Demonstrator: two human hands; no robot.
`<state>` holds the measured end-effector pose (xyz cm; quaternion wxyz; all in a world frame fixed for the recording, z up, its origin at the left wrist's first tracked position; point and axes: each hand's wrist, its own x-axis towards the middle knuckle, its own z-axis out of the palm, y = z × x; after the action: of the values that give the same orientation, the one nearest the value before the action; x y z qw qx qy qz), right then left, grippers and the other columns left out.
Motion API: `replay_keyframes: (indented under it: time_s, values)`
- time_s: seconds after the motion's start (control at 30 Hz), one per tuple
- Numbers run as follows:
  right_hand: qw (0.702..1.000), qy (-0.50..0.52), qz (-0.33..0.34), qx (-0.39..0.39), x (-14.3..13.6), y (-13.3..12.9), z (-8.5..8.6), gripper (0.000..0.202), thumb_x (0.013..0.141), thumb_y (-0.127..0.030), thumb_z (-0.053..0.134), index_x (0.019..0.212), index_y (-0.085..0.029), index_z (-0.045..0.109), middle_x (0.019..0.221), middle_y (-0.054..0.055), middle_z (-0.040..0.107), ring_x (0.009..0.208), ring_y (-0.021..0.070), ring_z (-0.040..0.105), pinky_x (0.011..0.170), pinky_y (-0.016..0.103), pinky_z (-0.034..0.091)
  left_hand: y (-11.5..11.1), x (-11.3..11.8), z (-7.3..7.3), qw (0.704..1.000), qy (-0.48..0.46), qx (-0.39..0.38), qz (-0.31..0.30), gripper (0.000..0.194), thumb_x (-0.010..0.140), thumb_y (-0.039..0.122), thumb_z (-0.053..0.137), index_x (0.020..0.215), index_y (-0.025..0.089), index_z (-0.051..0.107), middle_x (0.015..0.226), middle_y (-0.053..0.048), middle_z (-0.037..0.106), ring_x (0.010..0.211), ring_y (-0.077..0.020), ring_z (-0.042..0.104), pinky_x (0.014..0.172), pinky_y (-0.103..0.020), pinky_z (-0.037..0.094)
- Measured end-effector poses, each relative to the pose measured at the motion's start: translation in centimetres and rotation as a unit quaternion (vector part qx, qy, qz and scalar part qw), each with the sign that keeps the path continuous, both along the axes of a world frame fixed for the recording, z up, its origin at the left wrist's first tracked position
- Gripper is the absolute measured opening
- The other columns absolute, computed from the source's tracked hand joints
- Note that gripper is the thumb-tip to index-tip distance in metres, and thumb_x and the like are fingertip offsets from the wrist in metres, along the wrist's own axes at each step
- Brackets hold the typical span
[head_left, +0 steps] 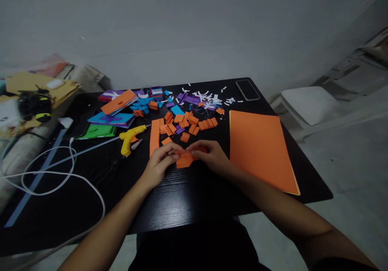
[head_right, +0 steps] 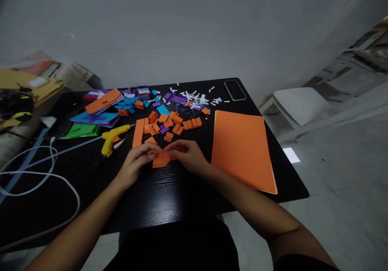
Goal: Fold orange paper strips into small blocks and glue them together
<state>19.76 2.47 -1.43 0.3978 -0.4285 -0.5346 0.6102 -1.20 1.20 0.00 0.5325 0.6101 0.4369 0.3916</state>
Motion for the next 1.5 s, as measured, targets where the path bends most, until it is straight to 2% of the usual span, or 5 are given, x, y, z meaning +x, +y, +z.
replay_keyframes:
  time_s: [0.43, 0.57, 0.9, 1.17, 1.5]
  values:
    - [1.0, 0.003, -0.021, 0.001, 0.2, 0.2, 0.1, 0.019, 0.074, -0.028, 0.082, 0.092, -0.023, 0.081, 0.097, 0.003, 0.08, 0.094, 0.0219, 0.072, 0.091, 0.038, 0.054, -0.1, -0.2, 0.4, 0.976, 0.129, 0.152, -0.087, 0.038, 0.08, 0.019, 0.076, 0.117, 0.024, 0.066, 0.117, -0.008, 0.066, 0.11, -0.0262, 0.062, 0.091, -0.037, 0.05]
    - [1.0, 0.016, -0.025, -0.001, 0.1, 0.2, -0.1, 0.022, 0.072, -0.031, 0.085, 0.092, -0.022, 0.081, 0.097, 0.004, 0.081, 0.095, 0.0232, 0.073, 0.092, 0.039, 0.054, 0.0, 0.1, 0.1, 0.976, 0.121, 0.169, -0.058, 0.02, 0.089, 0.023, 0.072, 0.109, 0.023, 0.068, 0.108, -0.007, 0.068, 0.104, -0.0233, 0.065, 0.094, -0.038, 0.051]
    - [0.999, 0.027, -0.023, 0.005, -0.2, -0.1, -0.4, 0.019, 0.076, -0.036, 0.083, 0.084, -0.02, 0.077, 0.085, 0.003, 0.078, 0.082, 0.0192, 0.073, 0.082, 0.034, 0.056, -0.2, 0.8, -1.3, 0.999, -0.015, 0.007, 0.04, 0.027, 0.087, 0.034, 0.076, 0.106, 0.021, 0.063, 0.096, -0.002, 0.066, 0.065, -0.0111, 0.064, 0.061, -0.025, 0.051]
    - [0.998, 0.043, -0.002, -0.038, -0.2, 0.1, -0.6, 0.028, 0.071, -0.034, 0.086, 0.091, -0.019, 0.073, 0.082, 0.001, 0.075, 0.077, 0.0162, 0.07, 0.078, 0.031, 0.056, -0.1, 1.4, -1.2, 0.992, -0.082, -0.006, 0.096, 0.045, 0.076, 0.029, 0.085, 0.112, 0.019, 0.061, 0.08, 0.004, 0.059, 0.065, -0.009, 0.056, 0.063, -0.022, 0.048]
    - [0.998, 0.053, -0.015, -0.02, -0.1, 0.0, -0.4, 0.019, 0.074, -0.029, 0.08, 0.09, -0.021, 0.073, 0.079, -0.002, 0.073, 0.071, 0.0144, 0.066, 0.07, 0.028, 0.05, -0.2, 0.9, -0.6, 0.998, -0.047, 0.012, 0.045, 0.02, 0.087, 0.035, 0.075, 0.097, 0.018, 0.071, 0.076, 0.0, 0.066, 0.062, -0.0123, 0.064, 0.06, -0.025, 0.054]
